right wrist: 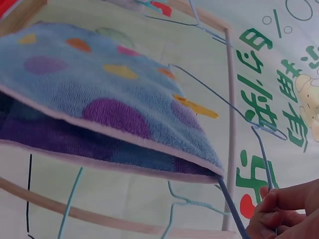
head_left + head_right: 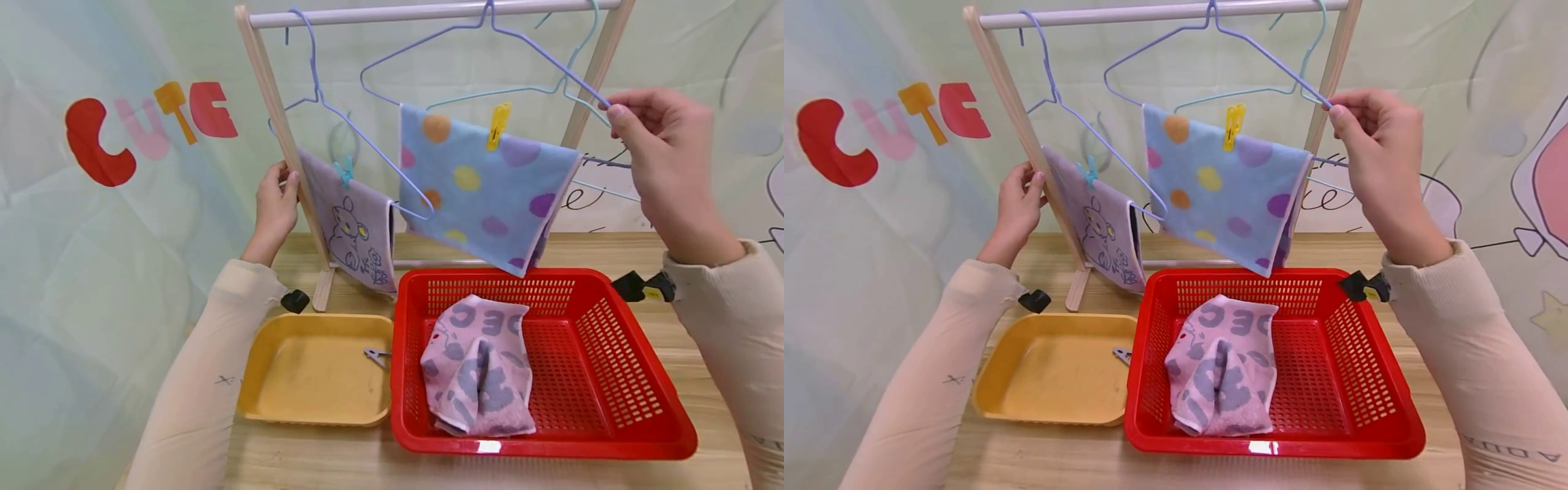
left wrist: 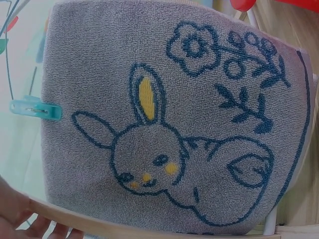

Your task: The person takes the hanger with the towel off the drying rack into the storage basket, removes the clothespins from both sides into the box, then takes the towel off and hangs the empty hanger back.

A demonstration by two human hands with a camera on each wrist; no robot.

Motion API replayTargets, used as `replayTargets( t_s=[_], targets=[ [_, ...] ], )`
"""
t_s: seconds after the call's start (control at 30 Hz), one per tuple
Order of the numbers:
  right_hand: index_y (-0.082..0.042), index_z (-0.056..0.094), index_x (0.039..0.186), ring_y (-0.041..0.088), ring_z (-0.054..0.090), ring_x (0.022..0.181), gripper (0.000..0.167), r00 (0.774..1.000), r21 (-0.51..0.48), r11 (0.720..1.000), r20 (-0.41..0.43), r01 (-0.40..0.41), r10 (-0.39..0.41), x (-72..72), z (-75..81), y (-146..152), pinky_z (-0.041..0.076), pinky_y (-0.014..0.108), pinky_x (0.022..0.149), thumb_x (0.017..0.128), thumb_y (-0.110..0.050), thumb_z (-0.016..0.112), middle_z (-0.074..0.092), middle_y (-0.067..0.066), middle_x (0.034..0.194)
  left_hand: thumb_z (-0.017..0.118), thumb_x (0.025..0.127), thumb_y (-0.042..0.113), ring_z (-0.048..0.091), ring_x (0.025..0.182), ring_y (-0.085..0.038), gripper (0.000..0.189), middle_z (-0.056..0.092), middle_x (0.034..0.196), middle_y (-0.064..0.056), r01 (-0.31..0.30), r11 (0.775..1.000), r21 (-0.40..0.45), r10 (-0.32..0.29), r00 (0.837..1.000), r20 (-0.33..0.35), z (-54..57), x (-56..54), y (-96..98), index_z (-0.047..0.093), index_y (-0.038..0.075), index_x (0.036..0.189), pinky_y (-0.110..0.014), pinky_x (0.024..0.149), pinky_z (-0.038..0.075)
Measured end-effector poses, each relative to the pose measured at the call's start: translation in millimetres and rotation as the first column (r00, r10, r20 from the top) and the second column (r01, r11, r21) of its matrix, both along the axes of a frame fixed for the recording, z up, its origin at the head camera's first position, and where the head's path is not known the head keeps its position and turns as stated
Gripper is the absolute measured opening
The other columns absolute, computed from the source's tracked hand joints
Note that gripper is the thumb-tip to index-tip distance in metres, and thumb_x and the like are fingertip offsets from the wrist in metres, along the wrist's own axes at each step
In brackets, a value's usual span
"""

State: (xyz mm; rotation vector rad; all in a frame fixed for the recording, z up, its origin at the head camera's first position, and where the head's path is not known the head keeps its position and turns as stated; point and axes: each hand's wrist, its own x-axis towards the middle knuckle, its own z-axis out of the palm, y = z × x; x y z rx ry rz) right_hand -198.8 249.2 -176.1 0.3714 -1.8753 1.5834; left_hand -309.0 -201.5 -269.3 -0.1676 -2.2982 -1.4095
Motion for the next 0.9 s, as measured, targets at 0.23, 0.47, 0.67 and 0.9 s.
replayTargets(
  t_s=[0.23, 0.47, 0.67, 0.9],
  targets=[
    [0.003, 0.073, 0.108, 0.015, 0.052, 0.079, 0.017, 0.996, 0.054, 0.994, -0.012, 0.094, -0.093, 11.3, 3.4, 13.8, 0.045, 0.016, 0.076, 0.097, -0.004, 0.062, 0.067, 0.002, 0.091, 0.039, 0.108, 0.017, 0.053, 0.126, -0.036, 0.043, 0.049, 0.139, -0.025, 0.003, 1.000, 0.005, -0.003, 1.000, 0.000, 0.0, -2.1, -0.9, 0.041, -0.004, 0.146, -0.042, 0.101, 0.048],
    [0.005, 0.071, 0.110, 0.015, 0.050, 0.082, 0.020, 0.996, 0.021, 0.996, -0.001, 0.090, -0.090, 23.7, 2.6, 26.0, 0.044, 0.014, 0.077, 0.097, -0.006, 0.061, 0.065, 0.003, 0.093, 0.040, 0.108, 0.017, 0.053, 0.125, -0.036, 0.043, 0.050, 0.138, -0.025, -0.003, 1.000, -0.001, 0.003, 1.000, 0.000, 0.6, -2.1, -2.7, 0.042, -0.004, 0.146, -0.043, 0.101, 0.047],
    [-0.004, 0.070, 0.118, 0.011, 0.050, 0.089, 0.024, 0.980, 0.075, 0.981, 0.068, 0.179, -0.185, 32.2, 2.8, 36.9, 0.041, 0.012, 0.083, 0.099, -0.014, 0.059, 0.062, -0.001, 0.095, 0.041, 0.108, 0.017, 0.054, 0.126, -0.035, 0.043, 0.050, 0.139, -0.024, -0.026, 1.000, -0.007, 0.026, 1.000, 0.000, 0.8, -1.4, -3.5, 0.042, -0.004, 0.146, -0.043, 0.100, 0.048],
    [-0.010, 0.071, 0.114, 0.011, 0.049, 0.087, 0.022, 0.971, 0.073, 0.968, -0.026, 0.240, -0.239, 32.1, -7.3, 52.8, 0.037, 0.013, 0.081, 0.101, -0.006, 0.054, 0.061, -0.005, 0.092, 0.042, 0.108, 0.023, 0.052, 0.128, -0.033, 0.047, 0.047, 0.143, -0.021, -0.058, 0.998, -0.006, 0.058, 0.998, 0.030, -0.7, 2.4, -4.9, 0.039, 0.000, 0.148, -0.041, 0.101, 0.047]
  ],
)
